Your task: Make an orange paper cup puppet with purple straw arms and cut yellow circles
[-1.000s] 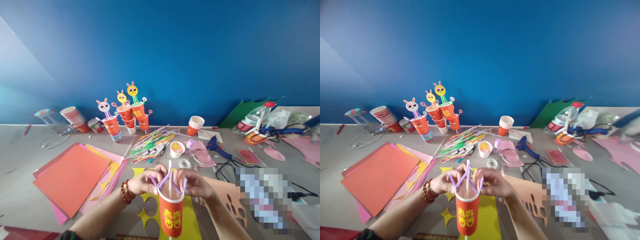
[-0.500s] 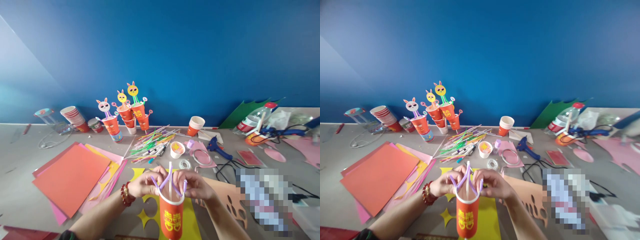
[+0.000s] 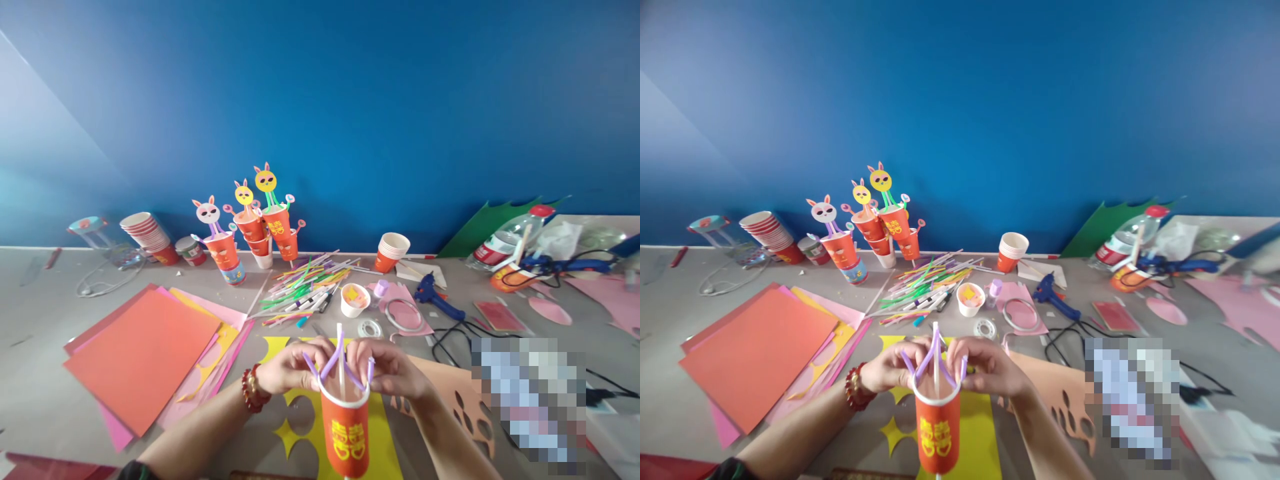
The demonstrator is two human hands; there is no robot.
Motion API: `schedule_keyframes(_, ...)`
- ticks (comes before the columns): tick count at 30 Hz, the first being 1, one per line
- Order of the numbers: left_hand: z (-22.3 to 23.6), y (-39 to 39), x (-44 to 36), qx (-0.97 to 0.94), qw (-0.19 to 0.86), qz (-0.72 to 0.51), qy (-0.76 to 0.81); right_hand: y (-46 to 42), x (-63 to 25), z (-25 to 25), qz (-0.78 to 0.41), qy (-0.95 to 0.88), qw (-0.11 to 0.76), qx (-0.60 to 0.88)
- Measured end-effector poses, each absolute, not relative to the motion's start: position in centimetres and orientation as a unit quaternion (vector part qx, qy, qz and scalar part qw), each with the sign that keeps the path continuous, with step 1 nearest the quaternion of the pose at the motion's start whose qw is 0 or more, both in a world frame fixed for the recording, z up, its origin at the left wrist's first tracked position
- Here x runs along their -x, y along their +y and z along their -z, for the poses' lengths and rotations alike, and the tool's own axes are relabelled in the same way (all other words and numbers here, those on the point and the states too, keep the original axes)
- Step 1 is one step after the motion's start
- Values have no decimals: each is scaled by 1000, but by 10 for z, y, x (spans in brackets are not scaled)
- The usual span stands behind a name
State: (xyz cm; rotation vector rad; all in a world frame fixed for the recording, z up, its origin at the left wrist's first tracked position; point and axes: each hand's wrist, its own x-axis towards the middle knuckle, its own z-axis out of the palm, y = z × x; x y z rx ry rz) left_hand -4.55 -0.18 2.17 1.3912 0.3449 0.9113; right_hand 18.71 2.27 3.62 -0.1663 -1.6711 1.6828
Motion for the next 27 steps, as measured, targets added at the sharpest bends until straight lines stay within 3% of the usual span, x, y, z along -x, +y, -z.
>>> schedule_keyframes(4,-20,-1,46,-625,638,-422,154,21,-185,-38,-657,-651,375,64)
schedule_keyframes(10,-19,-3,48,-526,745,-395,110,19,-186,-43,-659,-641,384,86)
schedule_keyframes(13,-31,0,52,-519,744,-402,122,18,-186,-44,-658,-639,384,104)
schedule_keyframes(17,-63,7,57,-607,593,-456,268,18,-185,-44,-656,-644,378,110)
schedule_keyframes(23,-110,8,44,-735,390,-372,411,18,-181,-43,-614,-697,354,111)
schedule_keyframes(27,-115,6,38,-745,343,-335,463,19,-182,-42,-602,-708,354,105)
